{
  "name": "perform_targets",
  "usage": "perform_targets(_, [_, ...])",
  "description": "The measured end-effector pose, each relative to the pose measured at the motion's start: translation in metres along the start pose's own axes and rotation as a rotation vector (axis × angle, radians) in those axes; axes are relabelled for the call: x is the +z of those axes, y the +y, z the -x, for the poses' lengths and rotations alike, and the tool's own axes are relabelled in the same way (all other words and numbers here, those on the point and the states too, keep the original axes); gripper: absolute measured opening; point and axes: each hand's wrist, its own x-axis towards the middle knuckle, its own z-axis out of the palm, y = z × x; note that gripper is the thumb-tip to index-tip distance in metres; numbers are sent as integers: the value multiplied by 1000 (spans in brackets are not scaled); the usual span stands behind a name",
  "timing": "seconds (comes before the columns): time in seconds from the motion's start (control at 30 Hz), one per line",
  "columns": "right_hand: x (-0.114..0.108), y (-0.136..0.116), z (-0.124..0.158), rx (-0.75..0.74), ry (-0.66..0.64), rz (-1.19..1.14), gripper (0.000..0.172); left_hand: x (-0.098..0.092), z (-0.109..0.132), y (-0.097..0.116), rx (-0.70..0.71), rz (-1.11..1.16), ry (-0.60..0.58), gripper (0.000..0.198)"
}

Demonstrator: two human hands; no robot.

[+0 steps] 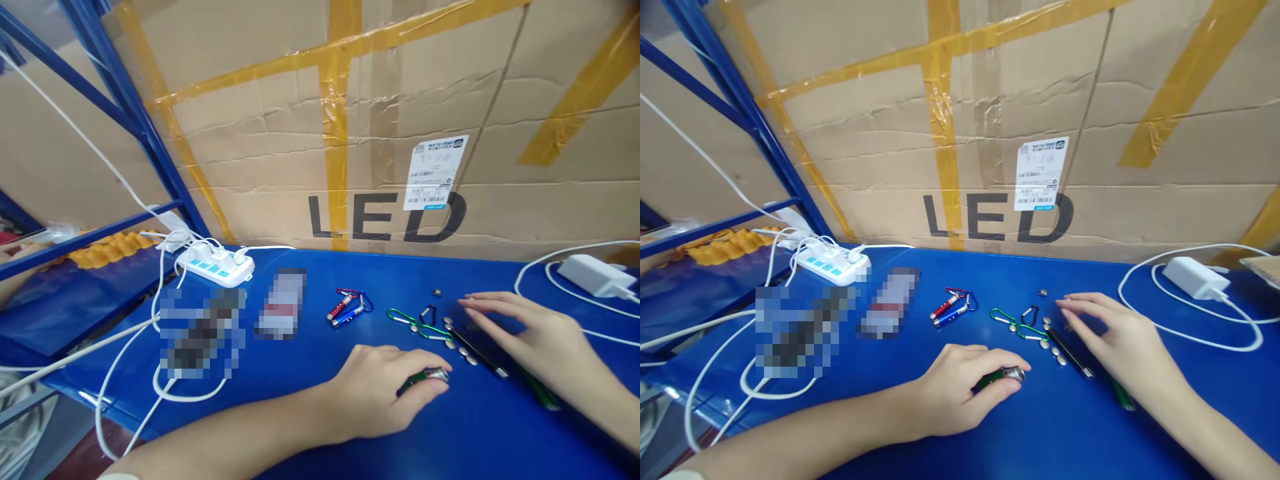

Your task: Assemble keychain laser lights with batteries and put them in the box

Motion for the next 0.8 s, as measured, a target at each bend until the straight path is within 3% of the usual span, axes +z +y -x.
perform_targets(0.1, [-9,-12,-2,67,86,-13,44,0,0,0,2,-2,0,22])
perform_targets(0.23, [-14,-15,0,99,23,0,42,-1,0,0,5,13,3,22])
perform_targets(0.5, [-14,-20,8,-122,91,54,36,-1,0,-3,9,25,-1,21])
perform_targets(0.63, [-13,-28,9,-118,128,50,39,0,0,-4,20,20,6,22])
perform_targets(0.8, [-9,-22,13,-85,49,29,35,2,0,-5,-2,-23,22,26])
